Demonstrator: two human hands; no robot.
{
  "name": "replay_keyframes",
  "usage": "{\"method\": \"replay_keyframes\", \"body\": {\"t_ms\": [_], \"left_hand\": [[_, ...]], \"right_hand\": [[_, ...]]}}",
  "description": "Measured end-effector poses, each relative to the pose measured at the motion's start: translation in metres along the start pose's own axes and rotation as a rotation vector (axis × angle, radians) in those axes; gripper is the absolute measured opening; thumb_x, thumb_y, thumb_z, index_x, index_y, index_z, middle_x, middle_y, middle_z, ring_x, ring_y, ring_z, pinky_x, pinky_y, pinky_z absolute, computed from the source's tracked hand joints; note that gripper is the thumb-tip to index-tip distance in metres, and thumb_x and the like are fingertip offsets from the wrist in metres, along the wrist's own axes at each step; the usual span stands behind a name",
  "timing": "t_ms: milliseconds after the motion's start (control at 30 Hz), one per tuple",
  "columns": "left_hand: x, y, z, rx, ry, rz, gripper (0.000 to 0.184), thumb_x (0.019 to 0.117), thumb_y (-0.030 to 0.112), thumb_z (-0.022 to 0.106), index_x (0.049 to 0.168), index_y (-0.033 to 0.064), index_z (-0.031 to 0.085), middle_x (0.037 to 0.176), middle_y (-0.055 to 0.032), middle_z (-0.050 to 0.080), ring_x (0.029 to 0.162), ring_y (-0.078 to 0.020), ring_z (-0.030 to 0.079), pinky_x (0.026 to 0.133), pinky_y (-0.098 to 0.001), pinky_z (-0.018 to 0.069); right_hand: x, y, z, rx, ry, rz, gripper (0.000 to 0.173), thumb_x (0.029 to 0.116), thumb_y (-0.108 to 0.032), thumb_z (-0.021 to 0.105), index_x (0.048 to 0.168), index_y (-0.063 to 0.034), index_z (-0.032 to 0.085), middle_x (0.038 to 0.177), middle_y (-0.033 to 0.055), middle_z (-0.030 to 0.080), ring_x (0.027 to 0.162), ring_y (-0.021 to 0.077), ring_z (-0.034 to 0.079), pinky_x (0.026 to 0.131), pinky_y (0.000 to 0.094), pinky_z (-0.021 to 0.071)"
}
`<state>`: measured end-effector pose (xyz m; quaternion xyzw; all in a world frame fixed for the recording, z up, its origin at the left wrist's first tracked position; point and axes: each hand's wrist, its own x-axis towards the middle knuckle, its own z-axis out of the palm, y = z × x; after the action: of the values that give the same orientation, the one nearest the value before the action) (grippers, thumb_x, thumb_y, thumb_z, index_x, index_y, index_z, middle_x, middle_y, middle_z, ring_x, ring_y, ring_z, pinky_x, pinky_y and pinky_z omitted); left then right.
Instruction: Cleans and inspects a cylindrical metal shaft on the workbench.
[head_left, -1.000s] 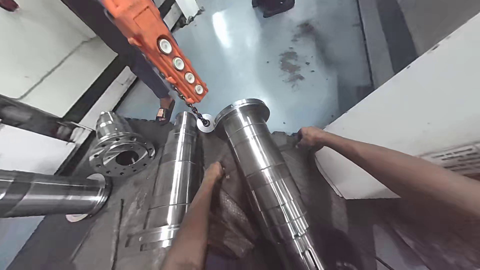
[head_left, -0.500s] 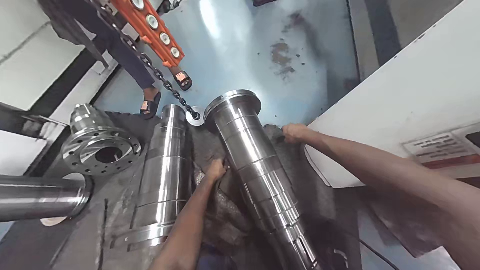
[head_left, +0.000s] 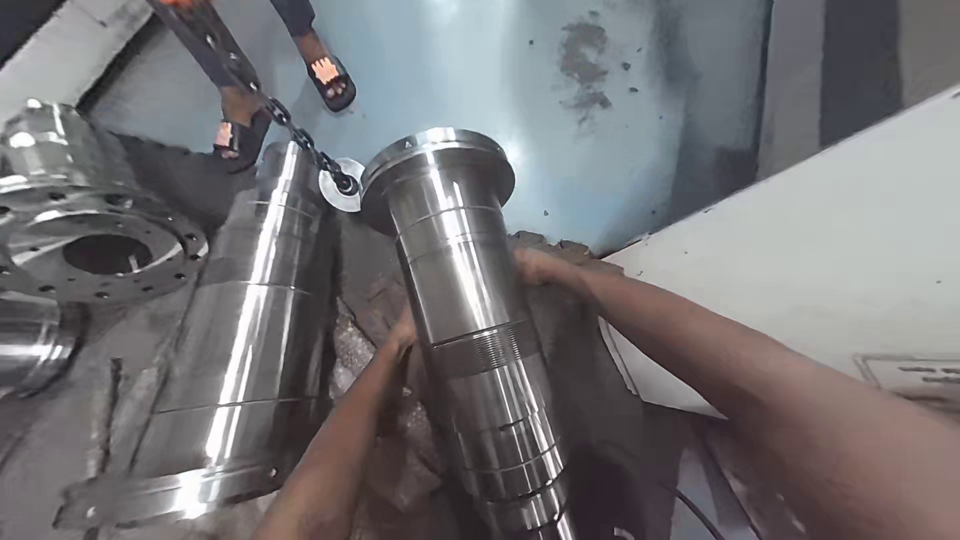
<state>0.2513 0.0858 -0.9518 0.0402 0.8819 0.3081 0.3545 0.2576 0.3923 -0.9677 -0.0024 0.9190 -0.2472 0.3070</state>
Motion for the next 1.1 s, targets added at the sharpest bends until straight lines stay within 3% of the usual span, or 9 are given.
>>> {"method": "replay_keyframes", "body": {"t_ms": [100,167,300,433,500,600,767,967,1100], "left_hand": [[0.008,-0.012,0.001,-0.05,0.042,0.023,0.052,0.0996,-0.002,0.057,0.148,-0.0085,0.04,0.142,-0.032,0.05,0.131,-0.0395,0.052,0.109,-0.0522,0.0422],[0.013,0.006,-0.017,0.098,-0.03,0.051,0.042,0.0969,0.001,0.064,0.137,-0.0087,0.052,0.13,-0.0309,0.059,0.121,-0.0403,0.058,0.103,-0.0555,0.0455],[0.008,0.037,-0.036,0.27,-0.15,-0.139,0.028,0.1043,0.009,0.054,0.128,-0.0067,0.058,0.118,-0.0267,0.061,0.103,-0.0337,0.058,0.091,-0.0512,0.0457],[0.003,0.037,-0.031,0.233,-0.078,-0.175,0.037,0.1044,0.009,0.055,0.135,-0.0117,0.053,0.134,-0.034,0.056,0.125,-0.0435,0.055,0.107,-0.0567,0.0413],[-0.001,0.03,-0.028,0.085,-0.053,-0.018,0.038,0.1018,0.002,0.056,0.139,-0.0065,0.051,0.134,-0.0275,0.058,0.123,-0.0344,0.057,0.105,-0.0496,0.0444],[0.009,0.02,-0.025,-0.076,-0.051,0.058,0.039,0.1014,0.0,0.054,0.14,0.0001,0.05,0.126,-0.0176,0.06,0.11,-0.0199,0.059,0.094,-0.0385,0.0499],[0.004,0.019,-0.017,-0.069,0.045,-0.107,0.039,0.108,0.006,0.043,0.144,-0.0094,0.044,0.143,-0.0304,0.05,0.132,-0.0367,0.051,0.111,-0.0501,0.0388],[0.023,-0.007,-0.006,-0.19,0.091,-0.061,0.043,0.1066,0.015,0.052,0.146,-0.0018,0.048,0.141,-0.0256,0.055,0.129,-0.0357,0.054,0.108,-0.0519,0.0427],[0.017,0.007,-0.003,-0.299,0.126,0.003,0.042,0.1107,0.017,0.04,0.149,-0.0004,0.042,0.145,-0.0226,0.052,0.132,-0.0288,0.051,0.111,-0.0456,0.041]], "right_hand": [[0.007,0.012,0.003,0.16,0.04,-0.001,0.032,0.0911,-0.009,0.072,0.12,0.0047,0.066,0.113,0.0278,0.067,0.107,0.0431,0.065,0.093,0.0638,0.0497],[0.017,0.018,0.0,0.096,0.079,-0.013,0.025,0.0902,-0.01,0.073,0.11,0.0045,0.069,0.109,0.0267,0.069,0.105,0.0427,0.066,0.092,0.0638,0.0507],[0.012,-0.015,-0.014,-0.176,0.082,0.167,0.032,0.0954,-0.016,0.068,0.117,0.0068,0.062,0.119,0.0289,0.064,0.113,0.0469,0.064,0.087,0.0667,0.0515],[0.026,0.021,-0.012,-0.103,0.156,-0.136,0.036,0.0845,-0.024,0.079,0.106,0.0024,0.068,0.105,0.0244,0.069,0.103,0.0426,0.067,0.086,0.0659,0.0516],[0.028,0.028,-0.005,-0.058,0.168,-0.218,0.045,0.0839,-0.026,0.08,0.116,0.0015,0.066,0.116,0.0245,0.066,0.11,0.0418,0.065,0.093,0.0652,0.0502],[0.02,0.01,0.001,-0.044,0.121,-0.112,0.052,0.0884,-0.023,0.078,0.13,0.0038,0.06,0.126,0.028,0.063,0.12,0.0444,0.06,0.1,0.0662,0.0466],[0.024,0.005,0.006,0.044,0.119,-0.023,0.056,0.0918,-0.017,0.074,0.137,0.0071,0.052,0.13,0.0305,0.06,0.123,0.0462,0.058,0.102,0.0663,0.0454],[0.014,0.0,0.006,0.079,0.214,-0.071,0.04,0.0947,-0.023,0.069,0.123,0.0038,0.063,0.119,0.0265,0.066,0.114,0.0425,0.064,0.094,0.0641,0.0494],[0.014,0.006,0.001,-0.012,0.221,-0.129,0.037,0.092,-0.024,0.072,0.115,0.0047,0.067,0.114,0.0269,0.068,0.111,0.0437,0.064,0.095,0.0659,0.0472]]}}
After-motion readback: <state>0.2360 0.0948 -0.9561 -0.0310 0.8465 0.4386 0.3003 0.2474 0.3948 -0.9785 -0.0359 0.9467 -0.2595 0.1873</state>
